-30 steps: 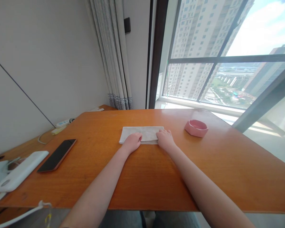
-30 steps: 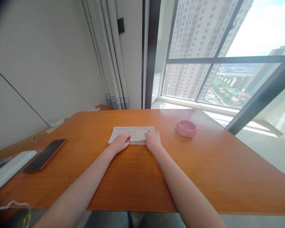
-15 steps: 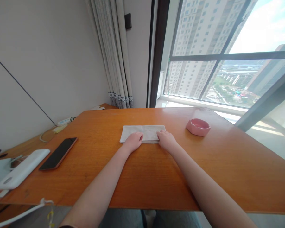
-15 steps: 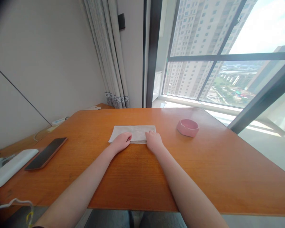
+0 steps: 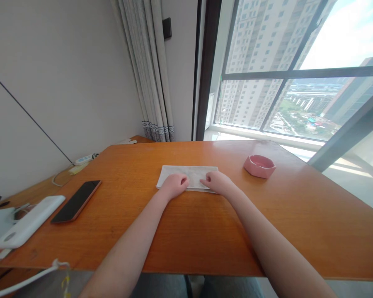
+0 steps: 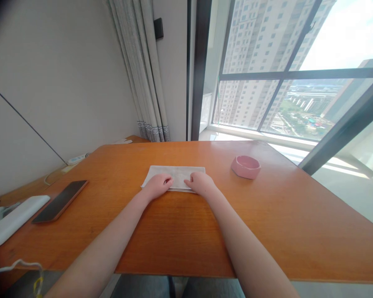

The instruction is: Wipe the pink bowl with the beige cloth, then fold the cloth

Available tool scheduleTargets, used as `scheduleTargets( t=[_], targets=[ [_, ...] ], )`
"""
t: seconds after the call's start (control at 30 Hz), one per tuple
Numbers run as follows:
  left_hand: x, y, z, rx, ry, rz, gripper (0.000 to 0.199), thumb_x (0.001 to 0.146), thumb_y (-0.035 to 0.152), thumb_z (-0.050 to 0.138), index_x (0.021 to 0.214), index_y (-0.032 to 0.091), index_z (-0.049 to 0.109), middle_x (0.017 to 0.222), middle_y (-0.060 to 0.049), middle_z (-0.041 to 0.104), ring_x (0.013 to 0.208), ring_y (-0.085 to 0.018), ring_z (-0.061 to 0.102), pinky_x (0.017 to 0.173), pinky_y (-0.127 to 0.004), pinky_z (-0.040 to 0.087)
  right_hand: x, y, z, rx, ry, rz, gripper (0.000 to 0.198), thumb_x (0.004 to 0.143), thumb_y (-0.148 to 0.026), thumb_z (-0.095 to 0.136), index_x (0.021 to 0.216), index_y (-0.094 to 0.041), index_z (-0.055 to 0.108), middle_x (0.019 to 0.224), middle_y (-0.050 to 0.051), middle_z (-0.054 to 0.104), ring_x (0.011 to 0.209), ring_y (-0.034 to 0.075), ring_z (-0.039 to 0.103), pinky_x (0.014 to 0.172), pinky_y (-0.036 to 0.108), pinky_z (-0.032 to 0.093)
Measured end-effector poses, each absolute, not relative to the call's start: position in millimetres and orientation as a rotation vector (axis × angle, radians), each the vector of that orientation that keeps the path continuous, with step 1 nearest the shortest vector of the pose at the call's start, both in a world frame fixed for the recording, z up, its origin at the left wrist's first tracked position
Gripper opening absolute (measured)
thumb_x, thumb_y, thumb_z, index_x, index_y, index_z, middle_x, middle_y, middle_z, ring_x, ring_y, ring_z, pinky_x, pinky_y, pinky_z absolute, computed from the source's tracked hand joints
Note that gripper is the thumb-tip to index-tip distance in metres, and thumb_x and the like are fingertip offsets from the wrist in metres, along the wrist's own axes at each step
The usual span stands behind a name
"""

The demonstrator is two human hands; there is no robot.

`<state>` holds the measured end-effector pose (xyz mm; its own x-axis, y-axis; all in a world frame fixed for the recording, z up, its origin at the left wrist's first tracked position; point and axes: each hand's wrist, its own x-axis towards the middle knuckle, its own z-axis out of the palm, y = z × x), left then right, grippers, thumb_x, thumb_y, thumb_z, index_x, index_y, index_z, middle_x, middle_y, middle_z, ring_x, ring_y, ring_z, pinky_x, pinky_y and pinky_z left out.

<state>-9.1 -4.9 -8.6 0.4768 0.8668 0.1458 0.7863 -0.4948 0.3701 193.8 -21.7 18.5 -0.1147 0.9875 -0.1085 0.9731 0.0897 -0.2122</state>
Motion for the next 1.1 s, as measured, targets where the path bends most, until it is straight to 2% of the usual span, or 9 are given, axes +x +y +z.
scheduleTargets(
  t=[0.07, 0.13, 0.2, 0.27, 0.43, 0.63, 0.77, 0.97, 1.1],
  targets=[
    [-11.7, 0.1, -10.4, 2.46, 1.57, 0.595, 0.028, 0.089, 0.03, 0.035, 0.085, 0.019, 0.06, 0.086, -0.006, 0.065, 0.082, -0.019, 0.057, 0.076, -0.03, 0.041, 190.7, -18.7, 15.2, -2.007, -2.166, 0.225, 0.037, 0.093, -0.04, 0.033, 0.092, -0.018, 0.063, 0.092, 0.008, 0.067, 0.085, 0.019, 0.06, 0.07, 0.028, 0.04],
    [-16.9, 5.7, -15.1, 2.399, 1.804, 0.656, 0.027, 0.088, 0.028, 0.038, 0.101, 0.019, 0.059, 0.109, -0.009, 0.063, 0.103, -0.022, 0.054, 0.089, -0.034, 0.039, 186.7, -15.8, 5.6, -1.968, -2.138, 0.134, 0.04, 0.095, -0.039, 0.029, 0.112, -0.017, 0.058, 0.116, 0.012, 0.06, 0.106, 0.021, 0.055, 0.087, 0.03, 0.038],
    [-23.8, 9.6, -20.5, 2.281, 2.032, 0.549, 0.034, 0.087, 0.03, 0.041, 0.117, 0.02, 0.054, 0.131, -0.013, 0.051, 0.12, -0.027, 0.045, 0.098, -0.041, 0.034, 183.1, -13.3, -7.7, -2.009, -2.168, 0.143, 0.048, 0.094, -0.044, 0.03, 0.132, -0.018, 0.045, 0.142, 0.013, 0.041, 0.13, 0.025, 0.036, 0.103, 0.038, 0.027],
    [-30.6, 10.6, -23.3, 2.175, 2.153, 0.367, 0.042, 0.089, 0.033, 0.038, 0.128, 0.02, 0.047, 0.141, -0.015, 0.04, 0.128, -0.03, 0.038, 0.102, -0.046, 0.031, 180.6, -11.3, -19.9, -2.114, -2.194, 0.217, 0.057, 0.094, -0.05, 0.026, 0.143, -0.021, 0.031, 0.153, 0.01, 0.022, 0.14, 0.029, 0.016, 0.11, 0.046, 0.015],
    [-43.6, 8.4, -13.5, 2.062, 2.297, 0.194, 0.046, 0.087, 0.032, 0.04, 0.13, 0.015, 0.043, 0.124, -0.02, 0.053, 0.115, -0.032, 0.051, 0.089, -0.041, 0.042, 178.9, -8.1, -29.2, -2.207, -2.201, 0.266, 0.062, 0.093, -0.053, 0.019, 0.148, -0.023, 0.02, 0.157, 0.008, 0.01, 0.143, 0.029, 0.007, 0.112, 0.048, 0.007],
    [-57.9, 16.4, -10.6, 1.912, 2.245, 0.103, 0.04, 0.084, 0.042, 0.045, 0.105, 0.01, 0.058, 0.104, -0.021, 0.065, 0.096, -0.029, 0.063, 0.074, -0.034, 0.047, 178.7, -7.6, -27.9, -2.211, -2.157, 0.282, 0.063, 0.093, -0.055, 0.021, 0.147, -0.023, 0.021, 0.156, 0.011, 0.009, 0.143, 0.03, 0.007, 0.112, 0.048, 0.007],
    [-56.5, 17.0, -13.9, 2.019, 2.163, 0.095, 0.033, 0.085, 0.038, 0.044, 0.091, 0.012, 0.063, 0.103, -0.021, 0.066, 0.098, -0.031, 0.063, 0.077, -0.035, 0.047, 179.4, -7.0, -29.0, -2.191, -2.164, 0.275, 0.064, 0.092, -0.055, 0.021, 0.147, -0.022, 0.022, 0.156, 0.011, 0.01, 0.143, 0.03, 0.007, 0.111, 0.047, 0.008],
    [-52.9, 17.0, -8.8, 2.08, 2.14, 0.241, 0.023, 0.087, 0.028, 0.041, 0.097, 0.015, 0.057, 0.103, -0.015, 0.066, 0.096, -0.025, 0.062, 0.078, -0.031, 0.045, 183.7, -5.0, -28.9, -2.356, -1.973, 0.253, 0.082, 0.085, -0.069, 0.024, 0.148, -0.016, 0.019, 0.155, 0.018, 0.01, 0.142, 0.031, 0.009, 0.111, 0.046, 0.008],
    [-62.3, 19.1, -7.3, 1.954, 2.214, 0.261, 0.022, 0.086, 0.033, 0.043, 0.1, 0.017, 0.051, 0.099, -0.013, 0.066, 0.092, -0.026, 0.063, 0.071, -0.032, 0.046, 186.8, -4.2, -26.9, -2.295, -2.0, 0.253, 0.076, 0.087, -0.066, 0.023, 0.146, -0.017, 0.024, 0.154, 0.017, 0.014, 0.142, 0.03, 0.012, 0.111, 0.047, 0.006]
  ],
)
